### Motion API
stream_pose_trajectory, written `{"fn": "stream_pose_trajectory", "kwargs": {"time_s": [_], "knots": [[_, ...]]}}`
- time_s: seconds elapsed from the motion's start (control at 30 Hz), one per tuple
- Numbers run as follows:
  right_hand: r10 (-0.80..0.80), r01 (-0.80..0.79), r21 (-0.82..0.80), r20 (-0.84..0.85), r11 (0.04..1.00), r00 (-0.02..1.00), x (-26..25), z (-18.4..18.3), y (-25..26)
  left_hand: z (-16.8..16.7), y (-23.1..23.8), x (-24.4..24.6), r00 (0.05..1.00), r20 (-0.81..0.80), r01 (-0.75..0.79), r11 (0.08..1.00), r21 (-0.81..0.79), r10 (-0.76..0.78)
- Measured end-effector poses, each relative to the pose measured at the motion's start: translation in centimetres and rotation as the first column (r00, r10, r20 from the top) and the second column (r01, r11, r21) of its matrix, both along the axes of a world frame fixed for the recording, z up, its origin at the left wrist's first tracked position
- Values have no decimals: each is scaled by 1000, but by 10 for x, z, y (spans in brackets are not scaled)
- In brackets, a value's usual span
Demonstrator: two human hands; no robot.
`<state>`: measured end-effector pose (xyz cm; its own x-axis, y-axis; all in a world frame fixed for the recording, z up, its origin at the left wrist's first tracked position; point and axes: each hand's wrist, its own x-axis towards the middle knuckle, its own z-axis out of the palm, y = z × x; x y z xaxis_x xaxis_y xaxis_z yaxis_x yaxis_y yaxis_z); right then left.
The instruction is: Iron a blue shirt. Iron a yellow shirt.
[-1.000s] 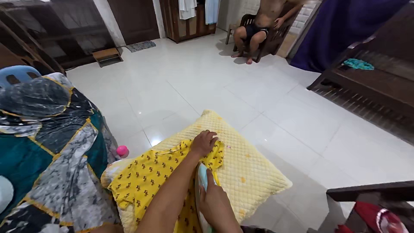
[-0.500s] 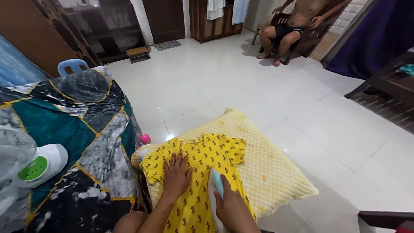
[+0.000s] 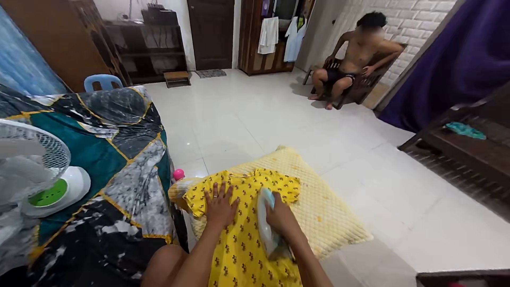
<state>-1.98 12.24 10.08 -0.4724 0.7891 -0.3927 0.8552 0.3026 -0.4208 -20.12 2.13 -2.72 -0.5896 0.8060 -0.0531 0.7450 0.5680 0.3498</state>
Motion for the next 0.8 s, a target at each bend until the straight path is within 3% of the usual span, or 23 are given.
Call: {"fn": "stream_pose_trajectory", "kwargs": {"time_s": [0.17,0.3,0.43,0.53,0.67,0.8], "knots": [[6,-4,-28,92,1000,996,64,2,-77,-3,-2,-10,999,5,-36,999,-2,36],[23,-18,-38,127,999,992,75,2,-97,-1,-5,-7,999,-5,-43,999,-28,43],[81,-78,-32,115,996,990,45,6,-88,-1,-35,21,995,-17,-99,993,-59,99],[90,-89,-12,34,996,995,3,-4,-57,-8,-74,55,982,-43,-181,983,19,181],[96,-96,12,-16,995,995,-62,0,-4,-6,-115,98,962,-36,-269,963,9,269],[87,-87,26,-10,996,996,-93,-5,16,-11,-134,110,961,-28,-276,961,-19,275]]}}
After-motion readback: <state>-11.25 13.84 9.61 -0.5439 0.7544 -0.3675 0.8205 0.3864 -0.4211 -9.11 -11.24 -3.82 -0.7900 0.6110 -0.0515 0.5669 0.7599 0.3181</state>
